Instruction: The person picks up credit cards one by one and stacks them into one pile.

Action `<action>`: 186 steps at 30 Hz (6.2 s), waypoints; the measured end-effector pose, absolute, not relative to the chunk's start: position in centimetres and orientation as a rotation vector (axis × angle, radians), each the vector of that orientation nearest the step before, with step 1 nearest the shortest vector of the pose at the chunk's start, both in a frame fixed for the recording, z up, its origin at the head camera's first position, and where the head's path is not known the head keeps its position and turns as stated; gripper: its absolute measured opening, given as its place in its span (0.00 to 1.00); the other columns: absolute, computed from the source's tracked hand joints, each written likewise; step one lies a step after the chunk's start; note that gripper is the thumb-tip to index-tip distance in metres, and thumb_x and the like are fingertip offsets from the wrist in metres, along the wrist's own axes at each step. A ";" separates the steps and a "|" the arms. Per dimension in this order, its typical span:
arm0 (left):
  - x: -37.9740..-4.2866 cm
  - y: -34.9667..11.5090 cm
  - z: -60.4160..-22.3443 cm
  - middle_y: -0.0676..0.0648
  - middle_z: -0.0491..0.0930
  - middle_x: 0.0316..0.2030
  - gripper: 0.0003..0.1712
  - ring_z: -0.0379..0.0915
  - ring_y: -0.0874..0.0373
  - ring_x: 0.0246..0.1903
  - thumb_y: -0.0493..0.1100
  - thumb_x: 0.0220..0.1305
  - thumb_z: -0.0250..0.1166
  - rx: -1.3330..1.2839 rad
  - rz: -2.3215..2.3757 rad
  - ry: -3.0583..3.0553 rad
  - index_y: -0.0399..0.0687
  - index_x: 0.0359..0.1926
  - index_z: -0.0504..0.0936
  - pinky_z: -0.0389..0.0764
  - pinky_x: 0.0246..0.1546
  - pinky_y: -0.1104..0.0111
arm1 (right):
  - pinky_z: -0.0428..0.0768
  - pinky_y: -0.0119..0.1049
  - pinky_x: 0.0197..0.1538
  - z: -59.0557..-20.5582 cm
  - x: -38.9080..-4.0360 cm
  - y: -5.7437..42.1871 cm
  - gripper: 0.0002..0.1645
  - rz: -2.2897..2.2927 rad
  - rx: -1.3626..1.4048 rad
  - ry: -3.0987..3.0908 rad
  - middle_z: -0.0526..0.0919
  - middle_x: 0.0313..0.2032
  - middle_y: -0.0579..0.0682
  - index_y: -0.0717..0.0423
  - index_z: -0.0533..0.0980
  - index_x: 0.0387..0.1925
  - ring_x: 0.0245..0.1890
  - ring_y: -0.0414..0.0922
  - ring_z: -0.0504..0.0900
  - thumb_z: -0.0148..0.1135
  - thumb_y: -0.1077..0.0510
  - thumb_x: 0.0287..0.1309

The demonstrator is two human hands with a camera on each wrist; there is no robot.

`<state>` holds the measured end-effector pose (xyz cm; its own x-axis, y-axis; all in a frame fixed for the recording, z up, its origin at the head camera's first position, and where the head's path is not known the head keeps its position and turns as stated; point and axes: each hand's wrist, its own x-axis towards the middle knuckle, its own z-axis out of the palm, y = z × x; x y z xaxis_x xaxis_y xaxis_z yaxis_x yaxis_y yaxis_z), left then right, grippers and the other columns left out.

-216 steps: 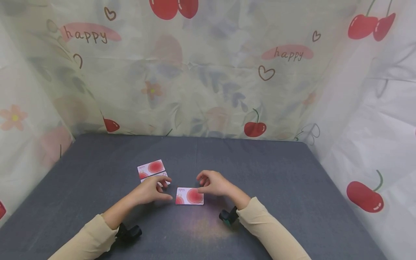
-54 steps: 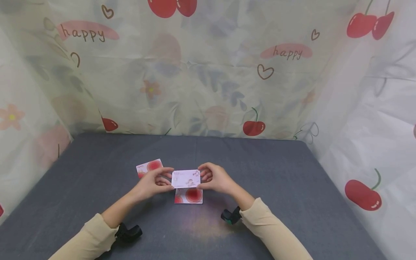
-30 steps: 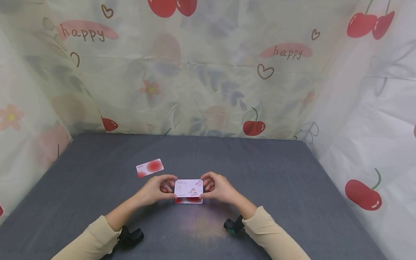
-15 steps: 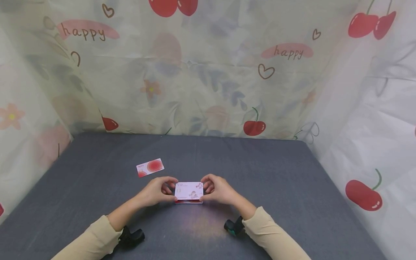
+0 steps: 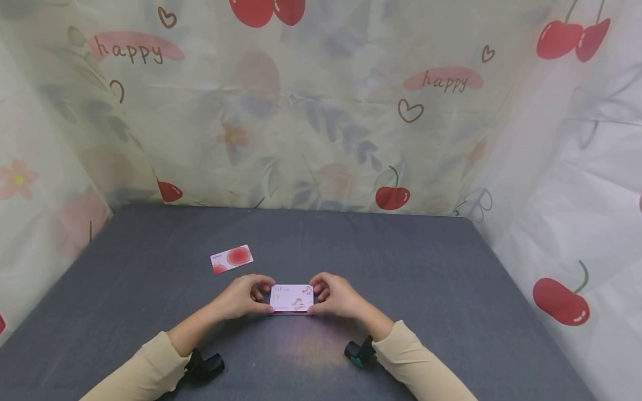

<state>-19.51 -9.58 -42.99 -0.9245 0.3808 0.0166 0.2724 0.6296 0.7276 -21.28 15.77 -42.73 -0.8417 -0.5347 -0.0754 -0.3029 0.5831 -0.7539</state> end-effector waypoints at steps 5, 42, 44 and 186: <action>-19.5 -9.7 -43.0 0.44 0.78 0.34 0.29 0.70 0.60 0.28 0.40 0.41 0.76 0.577 1.167 2.717 0.37 0.47 0.79 0.69 0.28 0.76 | 0.75 0.25 0.36 -42.9 -21.3 15.7 0.29 -1.106 -0.682 2.525 0.77 0.37 0.53 0.63 0.72 0.47 0.33 0.42 0.75 0.73 0.58 0.42; -19.3 -9.4 -42.9 0.44 0.77 0.35 0.28 0.68 0.60 0.29 0.40 0.43 0.75 0.557 1.123 2.700 0.36 0.48 0.79 0.68 0.29 0.75 | 0.74 0.25 0.36 -42.9 -21.3 15.5 0.29 -1.034 -0.694 2.560 0.76 0.36 0.52 0.63 0.73 0.45 0.33 0.40 0.74 0.74 0.58 0.40; -19.3 -9.3 -42.9 0.44 0.77 0.35 0.28 0.68 0.60 0.29 0.40 0.43 0.75 0.554 1.121 2.698 0.36 0.48 0.79 0.68 0.29 0.75 | 0.74 0.25 0.36 -43.0 -21.4 15.5 0.29 -1.030 -0.700 2.562 0.77 0.36 0.52 0.63 0.73 0.45 0.33 0.40 0.75 0.75 0.58 0.40; -23.8 -19.6 -42.9 0.31 0.79 0.41 0.30 0.75 0.44 0.39 0.36 0.49 0.69 -0.124 1.261 2.786 0.30 0.53 0.70 0.73 0.43 0.57 | 0.75 0.32 0.39 -46.0 -34.9 -1.2 0.28 -0.952 -0.511 2.613 0.83 0.35 0.52 0.55 0.75 0.44 0.35 0.45 0.79 0.75 0.62 0.35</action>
